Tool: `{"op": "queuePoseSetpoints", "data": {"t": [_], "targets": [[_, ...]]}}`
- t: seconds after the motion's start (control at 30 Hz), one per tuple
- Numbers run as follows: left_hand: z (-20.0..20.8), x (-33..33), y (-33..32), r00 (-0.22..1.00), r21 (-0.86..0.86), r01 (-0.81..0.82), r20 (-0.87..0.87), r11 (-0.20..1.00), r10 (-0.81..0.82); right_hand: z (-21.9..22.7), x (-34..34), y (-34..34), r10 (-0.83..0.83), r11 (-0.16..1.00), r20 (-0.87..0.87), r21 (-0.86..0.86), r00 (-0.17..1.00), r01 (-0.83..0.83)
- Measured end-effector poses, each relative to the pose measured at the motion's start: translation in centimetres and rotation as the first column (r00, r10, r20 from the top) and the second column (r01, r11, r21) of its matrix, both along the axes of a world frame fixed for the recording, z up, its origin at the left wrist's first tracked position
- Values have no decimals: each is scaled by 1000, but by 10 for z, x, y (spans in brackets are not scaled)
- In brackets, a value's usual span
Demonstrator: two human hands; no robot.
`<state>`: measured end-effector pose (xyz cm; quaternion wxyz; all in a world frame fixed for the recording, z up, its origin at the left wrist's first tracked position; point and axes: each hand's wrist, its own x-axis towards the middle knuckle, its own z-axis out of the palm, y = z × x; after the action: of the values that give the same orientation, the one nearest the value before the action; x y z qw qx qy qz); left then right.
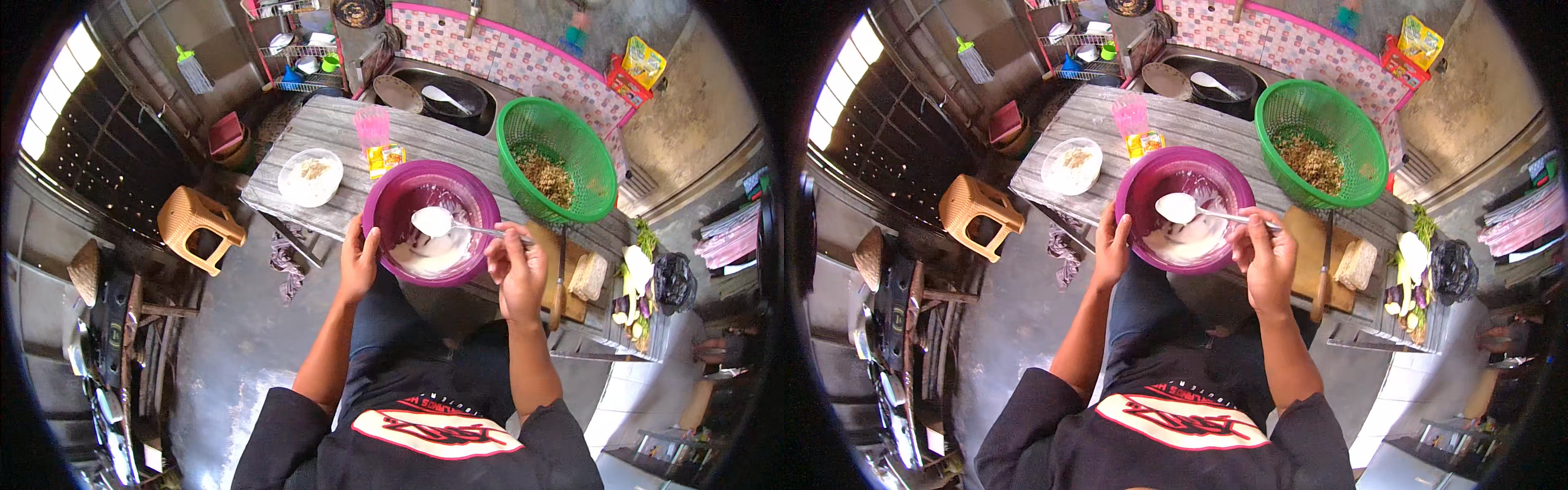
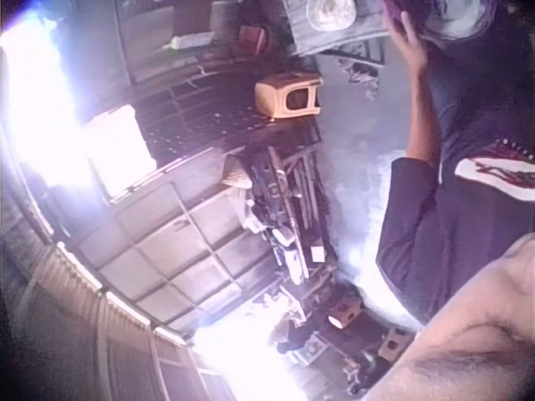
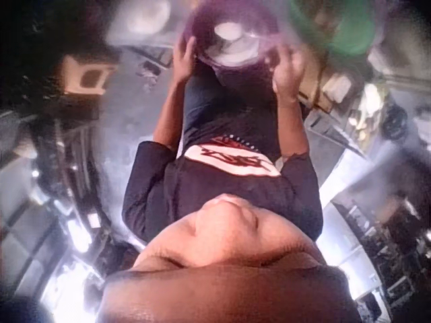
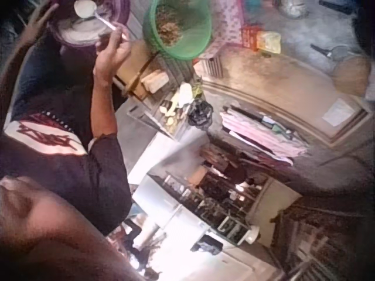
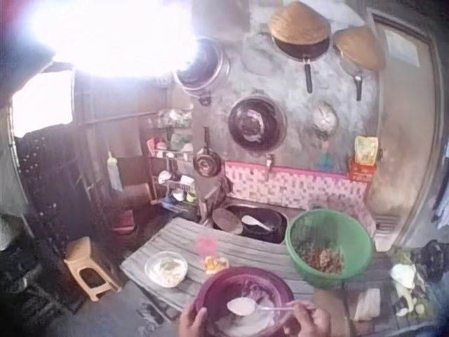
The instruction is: The person cuts tempeh into pieces on a wooden board using a knife and then places the pieces into a bowl containing a white liquid and stirs it with a spoon, before adding seasoning from a small yellow packet.
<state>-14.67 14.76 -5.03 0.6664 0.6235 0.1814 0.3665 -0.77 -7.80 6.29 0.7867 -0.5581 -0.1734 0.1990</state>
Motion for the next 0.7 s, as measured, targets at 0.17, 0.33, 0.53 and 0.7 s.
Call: {"op": "queuePoseSetpoints", "data": {"t": [0.17, 0.33, 0.53, 0.7], "targets": [[-7, 4, -2, 997, -4, -73, 20, 997, 73, 49, -2, -15, -54, 998, 298, 33, 953, 47], [-15, 2, 1, 992, 91, -114, -35, 989, 118, 53, -5, -27, -134, 989, 582, 128, 802, 73], [-22, 7, -1, 994, 8, -108, 24, 994, 107, 3, -1, -29, -10, 996, 860, -35, 511, 78], [-23, 5, 3, 994, 120, -98, -46, 988, 104, -55, 7, -14, 119, 949, 575, -305, 809, 77]]}}
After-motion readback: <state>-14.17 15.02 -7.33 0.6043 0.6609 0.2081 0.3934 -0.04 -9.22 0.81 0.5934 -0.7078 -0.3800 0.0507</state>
